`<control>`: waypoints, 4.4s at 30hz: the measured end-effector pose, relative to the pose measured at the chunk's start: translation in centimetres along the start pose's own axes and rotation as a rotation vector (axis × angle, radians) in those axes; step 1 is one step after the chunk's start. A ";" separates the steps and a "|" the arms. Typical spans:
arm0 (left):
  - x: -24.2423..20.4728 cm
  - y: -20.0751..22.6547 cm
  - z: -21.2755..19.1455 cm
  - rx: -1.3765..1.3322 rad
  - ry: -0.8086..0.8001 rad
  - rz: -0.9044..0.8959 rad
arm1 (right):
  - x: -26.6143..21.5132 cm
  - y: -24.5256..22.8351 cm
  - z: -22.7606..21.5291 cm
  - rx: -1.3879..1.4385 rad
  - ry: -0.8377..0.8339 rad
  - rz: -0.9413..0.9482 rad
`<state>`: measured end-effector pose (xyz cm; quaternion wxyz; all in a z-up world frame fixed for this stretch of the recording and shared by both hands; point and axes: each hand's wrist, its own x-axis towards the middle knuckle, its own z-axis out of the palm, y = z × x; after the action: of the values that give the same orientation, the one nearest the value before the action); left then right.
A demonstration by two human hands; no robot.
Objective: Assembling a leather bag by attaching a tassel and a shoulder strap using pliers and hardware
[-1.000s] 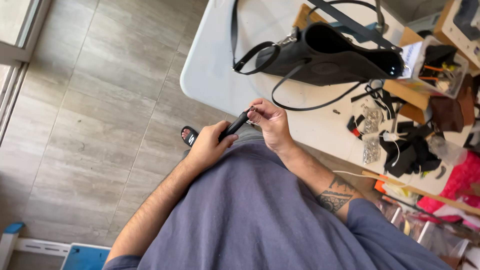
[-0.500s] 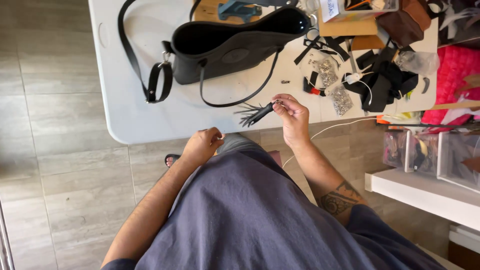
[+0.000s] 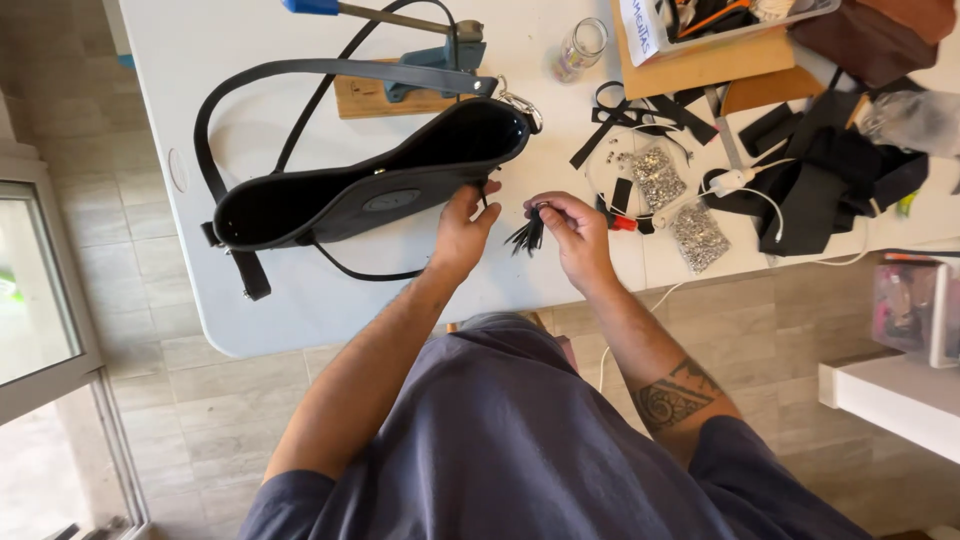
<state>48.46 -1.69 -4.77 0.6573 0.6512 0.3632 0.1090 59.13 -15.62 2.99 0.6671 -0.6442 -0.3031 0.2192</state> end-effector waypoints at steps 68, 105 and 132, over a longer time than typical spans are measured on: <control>-3.3 6.3 -2.2 -0.102 -0.097 -0.110 | 3.1 6.7 5.7 -0.023 0.077 0.000; -4.9 9.0 -1.6 -0.084 -0.067 -0.312 | 3.4 6.6 6.4 -0.028 0.087 0.036; 0.3 1.2 -4.9 0.241 0.200 0.221 | 3.0 7.6 6.9 0.101 0.048 0.071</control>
<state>46.03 2.48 -3.15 0.5192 0.7470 0.3636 0.2005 57.35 -7.99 -4.26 0.6978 -0.6250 -0.2526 0.2423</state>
